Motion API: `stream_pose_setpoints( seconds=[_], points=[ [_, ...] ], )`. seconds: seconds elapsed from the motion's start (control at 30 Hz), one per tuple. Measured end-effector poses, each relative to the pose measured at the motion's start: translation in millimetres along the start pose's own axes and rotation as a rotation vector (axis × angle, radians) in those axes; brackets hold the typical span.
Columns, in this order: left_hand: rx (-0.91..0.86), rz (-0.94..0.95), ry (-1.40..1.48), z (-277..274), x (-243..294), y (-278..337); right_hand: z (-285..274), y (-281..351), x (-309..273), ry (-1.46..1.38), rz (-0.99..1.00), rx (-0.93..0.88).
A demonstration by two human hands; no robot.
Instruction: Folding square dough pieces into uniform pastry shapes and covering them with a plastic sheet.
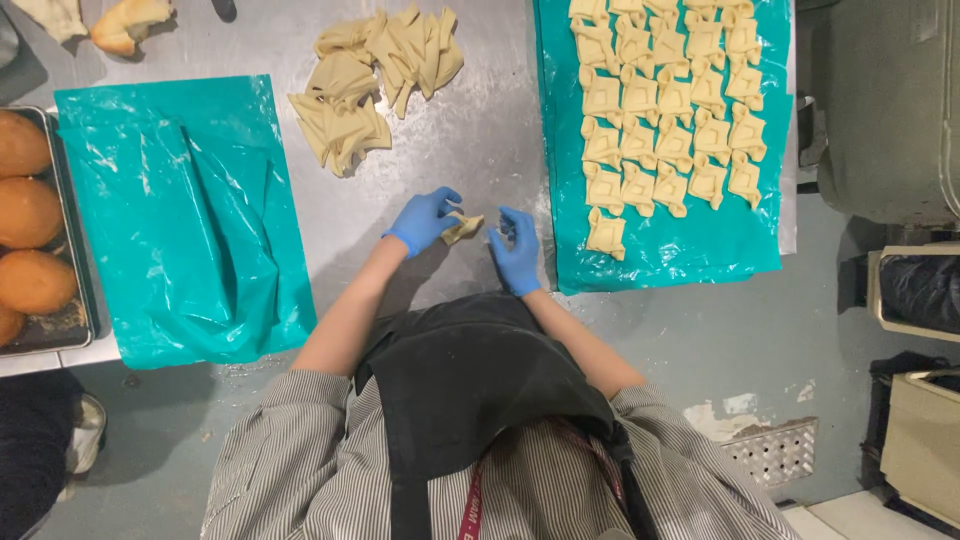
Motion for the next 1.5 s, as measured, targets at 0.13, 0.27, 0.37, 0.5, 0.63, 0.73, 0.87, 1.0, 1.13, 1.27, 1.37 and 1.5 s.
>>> stream_pose_setpoints(
  seconds=[0.13, 0.27, 0.37, 0.5, 0.63, 0.73, 0.87, 1.0, 1.13, 1.27, 1.37, 1.5],
  points=[
    [0.035, -0.016, 0.386, 17, 31, 9, 4, 29, 78, -0.622, 0.416, 0.234],
    [-0.018, -0.054, 0.836, 74, 58, -8, -17, 26, 82, -0.668, 0.391, 0.183],
    [-0.031, -0.154, 1.081, 126, 74, -23, -46, 26, 81, -1.282, 0.578, 0.362],
    [-0.140, -0.092, 1.118, 163, 112, -25, -127, 38, 127, -0.792, 0.592, 0.454],
    [-0.015, 0.011, 0.791, 185, 100, -41, -215, 47, 193, -0.662, 0.664, 0.508],
    [0.088, -0.036, 0.869, 197, 76, -48, -250, 38, 191, -0.646, 0.693, 0.312],
    [0.169, -0.075, 0.938, 205, 70, -51, -251, 39, 220, -0.615, 0.754, 0.100],
    [0.257, -0.112, 0.993, 201, 71, -53, -244, 34, 227, -0.520, 0.748, 0.005],
    [0.331, -0.205, 0.986, 186, 70, -43, -235, 33, 231, -0.551, 0.789, -0.012],
    [0.359, -0.222, 0.986, 167, 65, -33, -236, 22, 204, -0.390, 0.802, 0.036],
    [0.382, -0.240, 0.998, 152, 58, -25, -243, 20, 182, -0.156, 0.924, 0.071],
    [0.411, -0.238, 1.012, 131, 41, -16, -259, 11, 174, 0.399, 0.732, 0.045]
  ],
)
Point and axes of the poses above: each hand's wrist, its own y-axis away from the middle knuckle, its own z-axis out of the palm, x = y × z, the point moved 5 cm from there along -y, towards the middle knuckle, and after that the axes turned 3 degrees about -z, right-handed, at the moved point
